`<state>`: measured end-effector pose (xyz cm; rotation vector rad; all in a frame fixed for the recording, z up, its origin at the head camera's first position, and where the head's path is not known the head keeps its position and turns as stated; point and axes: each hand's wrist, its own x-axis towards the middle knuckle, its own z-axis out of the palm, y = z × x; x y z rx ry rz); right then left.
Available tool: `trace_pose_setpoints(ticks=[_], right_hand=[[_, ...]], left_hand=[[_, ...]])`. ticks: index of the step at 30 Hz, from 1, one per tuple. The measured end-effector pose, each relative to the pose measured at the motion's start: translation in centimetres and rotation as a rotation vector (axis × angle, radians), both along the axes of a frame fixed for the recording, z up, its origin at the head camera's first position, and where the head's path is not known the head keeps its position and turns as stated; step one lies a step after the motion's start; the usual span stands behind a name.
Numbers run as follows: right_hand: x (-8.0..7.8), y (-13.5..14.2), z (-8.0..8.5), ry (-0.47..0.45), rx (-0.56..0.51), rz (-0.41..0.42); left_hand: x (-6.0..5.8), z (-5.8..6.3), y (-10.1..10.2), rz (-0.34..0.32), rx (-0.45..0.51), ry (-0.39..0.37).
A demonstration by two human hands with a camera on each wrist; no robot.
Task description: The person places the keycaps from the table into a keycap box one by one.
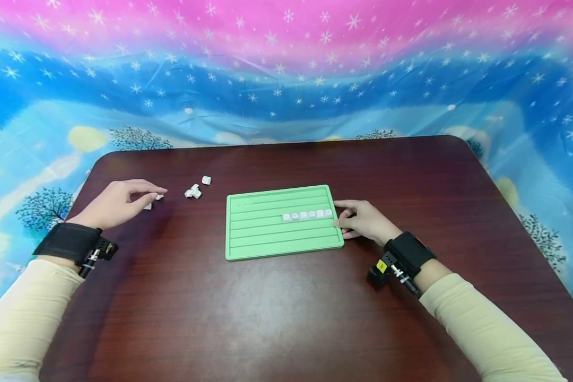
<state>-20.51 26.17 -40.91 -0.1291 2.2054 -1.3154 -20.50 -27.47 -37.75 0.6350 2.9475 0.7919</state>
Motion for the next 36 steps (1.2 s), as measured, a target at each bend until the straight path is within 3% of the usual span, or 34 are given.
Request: trace_pose_setpoints(ticks=[9, 15, 24, 36], right_hand=[[0.2, 0.0, -0.2, 0.003, -0.01, 0.004], [0.1, 0.1, -0.3, 0.007, -0.024, 0.016], [0.2, 0.1, -0.2, 0.003, -0.028, -0.002], [0.2, 0.2, 0.0, 0.01, -0.041, -0.002]], left_hand=[[0.4, -1.4, -2.4, 0.09, -0.054, -0.071], [0.2, -2.0, -2.9, 0.104, -0.101, -0.15], [-0.5, -2.4, -2.6, 0.097, -0.125, -0.187], [-1.3, -2.4, -1.1, 0.141, -0.117, -0.197]])
